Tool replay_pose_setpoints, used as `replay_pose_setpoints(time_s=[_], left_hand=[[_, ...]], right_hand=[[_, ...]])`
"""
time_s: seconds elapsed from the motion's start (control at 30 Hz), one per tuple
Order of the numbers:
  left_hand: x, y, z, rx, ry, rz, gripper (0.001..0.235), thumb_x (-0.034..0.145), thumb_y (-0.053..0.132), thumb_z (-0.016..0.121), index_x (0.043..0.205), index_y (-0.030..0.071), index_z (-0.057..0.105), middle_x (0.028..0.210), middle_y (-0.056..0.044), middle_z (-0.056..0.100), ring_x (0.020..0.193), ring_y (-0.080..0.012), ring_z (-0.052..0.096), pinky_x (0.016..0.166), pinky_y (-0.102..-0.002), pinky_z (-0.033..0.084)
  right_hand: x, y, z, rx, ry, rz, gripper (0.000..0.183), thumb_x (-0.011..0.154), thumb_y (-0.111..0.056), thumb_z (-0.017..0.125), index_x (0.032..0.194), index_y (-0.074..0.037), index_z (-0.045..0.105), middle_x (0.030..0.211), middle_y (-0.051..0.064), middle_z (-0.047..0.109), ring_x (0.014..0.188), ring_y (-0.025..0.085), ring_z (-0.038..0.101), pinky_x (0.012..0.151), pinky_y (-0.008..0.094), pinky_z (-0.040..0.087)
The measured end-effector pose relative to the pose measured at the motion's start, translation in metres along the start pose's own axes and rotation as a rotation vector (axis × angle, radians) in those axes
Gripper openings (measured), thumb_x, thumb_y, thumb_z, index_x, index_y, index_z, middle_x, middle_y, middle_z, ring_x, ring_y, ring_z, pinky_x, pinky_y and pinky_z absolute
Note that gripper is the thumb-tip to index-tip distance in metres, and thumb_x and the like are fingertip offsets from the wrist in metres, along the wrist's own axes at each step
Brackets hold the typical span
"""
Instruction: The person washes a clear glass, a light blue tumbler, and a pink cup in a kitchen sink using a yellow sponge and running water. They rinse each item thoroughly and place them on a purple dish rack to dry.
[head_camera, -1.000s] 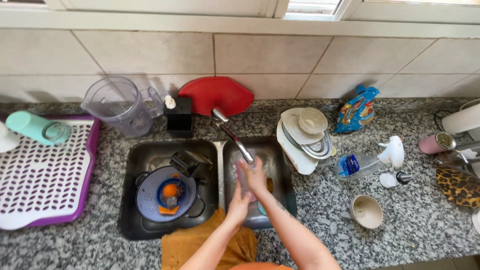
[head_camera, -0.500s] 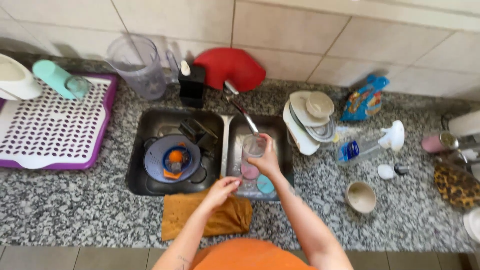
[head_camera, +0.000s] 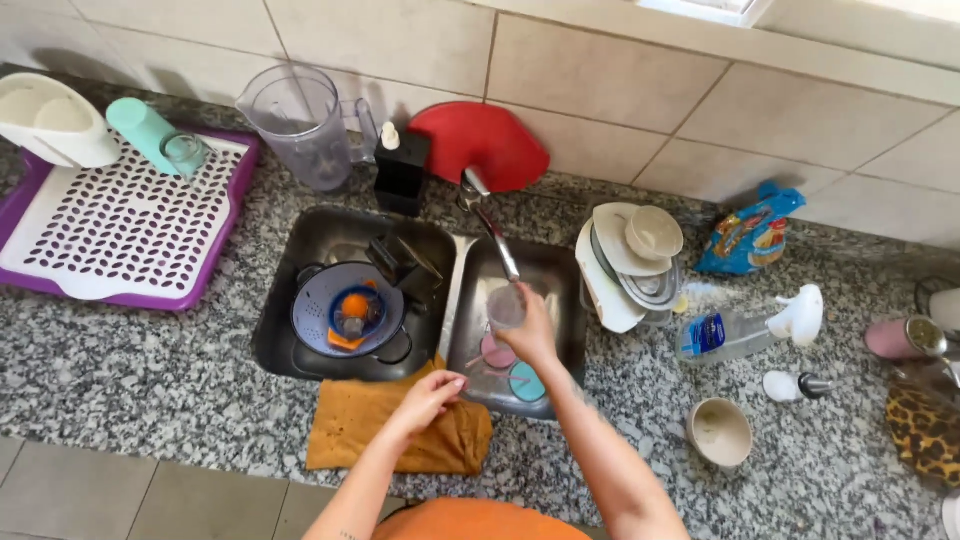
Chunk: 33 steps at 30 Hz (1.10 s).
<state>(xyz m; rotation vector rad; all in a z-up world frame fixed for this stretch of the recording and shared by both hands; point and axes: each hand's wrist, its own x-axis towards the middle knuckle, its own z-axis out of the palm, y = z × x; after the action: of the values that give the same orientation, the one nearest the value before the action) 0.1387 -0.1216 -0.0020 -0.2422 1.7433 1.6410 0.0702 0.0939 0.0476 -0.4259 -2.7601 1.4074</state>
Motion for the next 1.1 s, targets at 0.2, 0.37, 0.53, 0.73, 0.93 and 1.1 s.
replay_pose_setpoints(time_s=[0.2,0.37,0.53,0.73,0.93,1.1], left_hand=[[0.029,-0.039,-0.008,-0.006,0.058,0.007,0.038,0.085,0.04,0.065,0.113,0.014,0.066,0.106,-0.013,0.068,0.095,-0.0271,0.066,0.073,-0.037,0.052],[0.022,-0.016,-0.018,0.03,0.032,0.048,0.038,0.085,0.037,0.064,0.113,0.012,0.066,0.103,-0.013,0.068,0.092,-0.0249,0.066,0.07,-0.033,0.052],[0.0,-0.004,-0.028,0.061,-0.024,0.074,0.039,0.084,0.037,0.065,0.113,0.01,0.065,0.1,-0.012,0.068,0.088,-0.0219,0.065,0.067,-0.031,0.052],[0.021,-0.029,-0.05,0.062,-0.028,0.113,0.038,0.084,0.037,0.066,0.11,0.011,0.067,0.095,-0.012,0.069,0.083,-0.0213,0.068,0.062,-0.032,0.054],[-0.002,-0.015,-0.062,0.028,-0.059,0.061,0.042,0.086,0.039,0.063,0.117,0.011,0.063,0.106,-0.012,0.067,0.094,-0.0219,0.067,0.07,-0.034,0.053],[-0.028,-0.001,-0.063,0.042,-0.075,0.007,0.041,0.087,0.04,0.061,0.118,0.014,0.062,0.11,-0.008,0.067,0.094,-0.0183,0.067,0.073,-0.031,0.052]], right_hand=[[0.0,-0.009,-0.007,0.051,-0.006,-0.078,0.096,0.049,-0.013,0.081,0.137,-0.01,0.041,0.123,0.016,0.051,0.116,0.033,0.052,0.102,0.042,0.04],[-0.008,-0.029,-0.016,0.065,0.017,-0.066,0.096,0.047,-0.016,0.083,0.135,-0.015,0.045,0.12,0.013,0.053,0.113,0.031,0.054,0.1,0.041,0.041],[-0.014,-0.013,-0.004,-0.015,0.05,-0.01,0.098,0.044,-0.018,0.085,0.134,-0.018,0.046,0.12,0.011,0.053,0.113,0.029,0.054,0.1,0.04,0.042],[-0.023,-0.023,-0.006,-0.02,0.167,-0.001,0.091,0.051,-0.015,0.081,0.133,-0.017,0.043,0.117,0.015,0.051,0.109,0.034,0.055,0.094,0.044,0.045],[-0.009,-0.009,-0.001,0.061,0.123,0.203,0.091,0.048,-0.022,0.083,0.131,-0.024,0.045,0.125,0.009,0.048,0.109,0.032,0.058,0.096,0.042,0.046],[-0.016,-0.022,-0.003,-0.068,0.04,0.256,0.079,0.055,-0.026,0.077,0.128,-0.037,0.05,0.127,0.009,0.044,0.108,0.032,0.059,0.094,0.041,0.046]])
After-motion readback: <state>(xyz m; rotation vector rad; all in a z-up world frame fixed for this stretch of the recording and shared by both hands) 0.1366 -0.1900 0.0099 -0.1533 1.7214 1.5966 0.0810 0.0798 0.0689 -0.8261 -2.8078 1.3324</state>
